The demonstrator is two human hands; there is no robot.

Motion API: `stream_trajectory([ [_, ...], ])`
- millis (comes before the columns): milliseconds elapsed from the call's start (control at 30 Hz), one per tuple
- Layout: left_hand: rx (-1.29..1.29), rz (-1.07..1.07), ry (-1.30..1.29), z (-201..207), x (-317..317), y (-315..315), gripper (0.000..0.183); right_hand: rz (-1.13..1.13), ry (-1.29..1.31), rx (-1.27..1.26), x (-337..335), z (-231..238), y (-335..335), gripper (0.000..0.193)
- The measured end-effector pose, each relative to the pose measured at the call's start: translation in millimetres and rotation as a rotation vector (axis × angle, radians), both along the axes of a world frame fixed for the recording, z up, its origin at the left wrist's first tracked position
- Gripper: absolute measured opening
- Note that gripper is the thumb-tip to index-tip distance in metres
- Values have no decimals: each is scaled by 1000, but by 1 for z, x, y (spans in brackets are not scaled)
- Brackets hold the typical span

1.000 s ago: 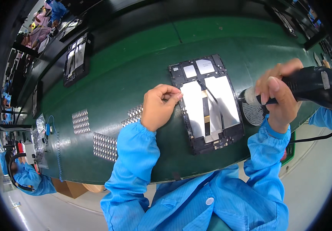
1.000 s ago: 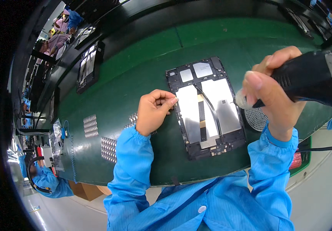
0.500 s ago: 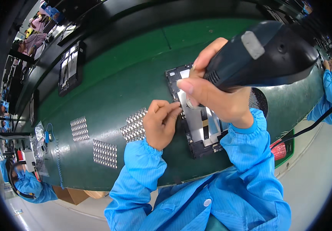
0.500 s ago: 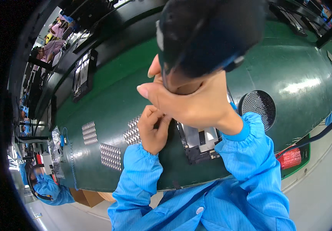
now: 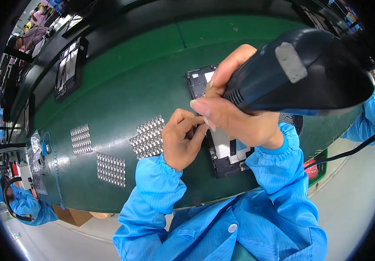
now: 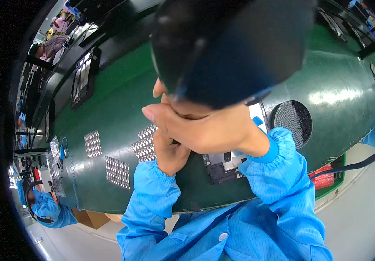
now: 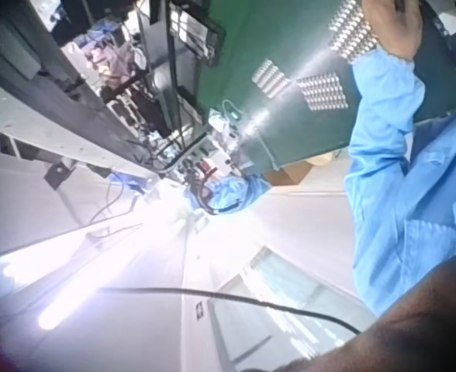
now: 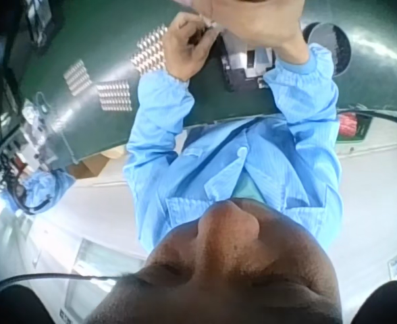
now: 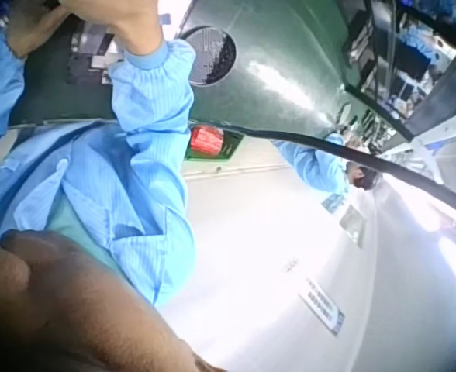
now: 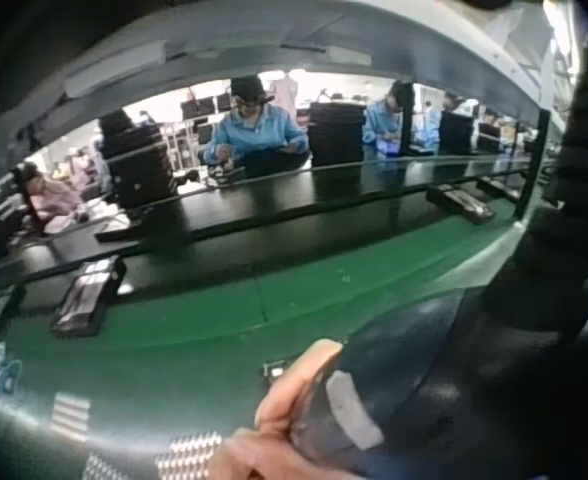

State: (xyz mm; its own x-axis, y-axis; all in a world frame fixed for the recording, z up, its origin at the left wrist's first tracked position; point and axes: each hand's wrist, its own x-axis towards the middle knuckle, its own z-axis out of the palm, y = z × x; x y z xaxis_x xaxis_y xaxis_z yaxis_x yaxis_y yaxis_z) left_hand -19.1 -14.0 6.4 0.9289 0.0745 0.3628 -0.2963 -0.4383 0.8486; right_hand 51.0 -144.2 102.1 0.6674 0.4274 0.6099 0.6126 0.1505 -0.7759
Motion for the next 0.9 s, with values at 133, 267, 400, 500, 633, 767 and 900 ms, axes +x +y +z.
stream_trajectory([
  [133,1,0,23,6,2,0,18,14,50,1,-1,1,0,31],
  [267,-91,-52,185,9,12,28,22,-14,46,4,1,2,-6,31],
  [400,206,-179,185,12,21,53,19,-3,112,160,5,-4,-6,31],
  [500,379,-275,282,17,31,44,11,-1,150,197,6,-3,-9,32],
  [633,562,-358,287,20,40,45,9,0,181,209,7,0,-14,31],
  [767,393,-216,358,39,34,41,5,-10,291,274,5,8,-19,30],
  [900,132,-114,428,42,25,38,7,-11,236,248,14,3,-22,26],
])
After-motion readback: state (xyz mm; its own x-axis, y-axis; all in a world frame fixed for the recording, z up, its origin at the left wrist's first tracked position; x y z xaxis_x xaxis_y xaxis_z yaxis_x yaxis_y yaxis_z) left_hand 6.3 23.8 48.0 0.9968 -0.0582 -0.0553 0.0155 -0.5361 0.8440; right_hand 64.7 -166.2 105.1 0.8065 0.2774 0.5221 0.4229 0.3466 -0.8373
